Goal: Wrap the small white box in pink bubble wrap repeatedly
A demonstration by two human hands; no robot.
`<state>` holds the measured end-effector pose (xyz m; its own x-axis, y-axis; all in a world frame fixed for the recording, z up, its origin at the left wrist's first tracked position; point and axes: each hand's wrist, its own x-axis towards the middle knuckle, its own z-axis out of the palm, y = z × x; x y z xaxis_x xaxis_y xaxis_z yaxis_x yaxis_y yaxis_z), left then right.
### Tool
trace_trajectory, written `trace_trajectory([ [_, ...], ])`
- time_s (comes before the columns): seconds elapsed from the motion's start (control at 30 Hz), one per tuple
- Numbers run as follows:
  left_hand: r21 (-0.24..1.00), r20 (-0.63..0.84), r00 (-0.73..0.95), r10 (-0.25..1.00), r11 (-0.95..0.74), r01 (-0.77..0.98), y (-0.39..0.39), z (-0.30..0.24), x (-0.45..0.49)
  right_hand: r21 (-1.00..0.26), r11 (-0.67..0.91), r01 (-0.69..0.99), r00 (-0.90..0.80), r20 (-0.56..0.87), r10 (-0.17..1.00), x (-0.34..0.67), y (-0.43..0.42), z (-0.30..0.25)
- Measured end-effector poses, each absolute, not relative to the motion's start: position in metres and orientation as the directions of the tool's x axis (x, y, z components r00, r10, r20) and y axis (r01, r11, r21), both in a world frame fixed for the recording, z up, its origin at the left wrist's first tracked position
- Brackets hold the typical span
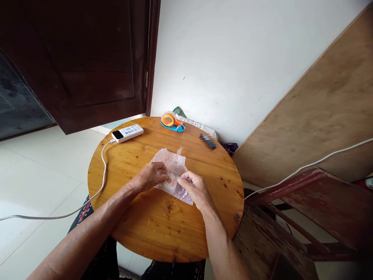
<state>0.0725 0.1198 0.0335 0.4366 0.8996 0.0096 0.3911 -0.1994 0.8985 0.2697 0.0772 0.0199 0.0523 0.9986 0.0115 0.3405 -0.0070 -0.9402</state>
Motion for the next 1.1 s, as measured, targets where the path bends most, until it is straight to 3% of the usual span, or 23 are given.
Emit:
trace_trajectory([
  [0.3,0.882,-0.004,0.404,0.915,-0.188,0.433,0.125,0.032,0.076,-0.867,0.008,0.499,0.041,0.032,0.999,0.282,0.081,0.014],
  [0.43,0.883,-0.005,0.402,0.916,-0.185,0.432,0.127,0.034,0.077,-0.732,0.187,0.655,0.025,0.269,0.963,0.282,0.076,0.020],
  [0.57,0.875,-0.002,0.398,0.917,-0.191,0.444,0.127,0.036,0.078,-0.494,0.476,0.728,-0.213,0.498,0.841,0.273,0.065,0.042],
  [0.73,0.862,0.003,0.389,0.921,-0.199,0.466,0.127,0.037,0.081,-0.216,0.597,0.773,-0.498,0.376,0.781,0.256,0.055,0.056],
  [0.93,0.805,-0.003,0.395,0.919,-0.232,0.545,0.125,0.040,0.054,-0.073,0.559,0.826,-0.526,0.254,0.812,0.245,0.051,0.059],
  [1.03,0.770,0.078,0.229,0.970,-0.205,0.604,0.120,0.036,0.033,-0.011,0.549,0.835,-0.536,0.206,0.819,0.239,0.053,0.064],
  [1.1,0.728,0.038,0.115,0.993,-0.107,0.677,0.116,0.033,0.024,0.040,0.538,0.842,-0.535,0.187,0.824,0.235,0.056,0.066],
])
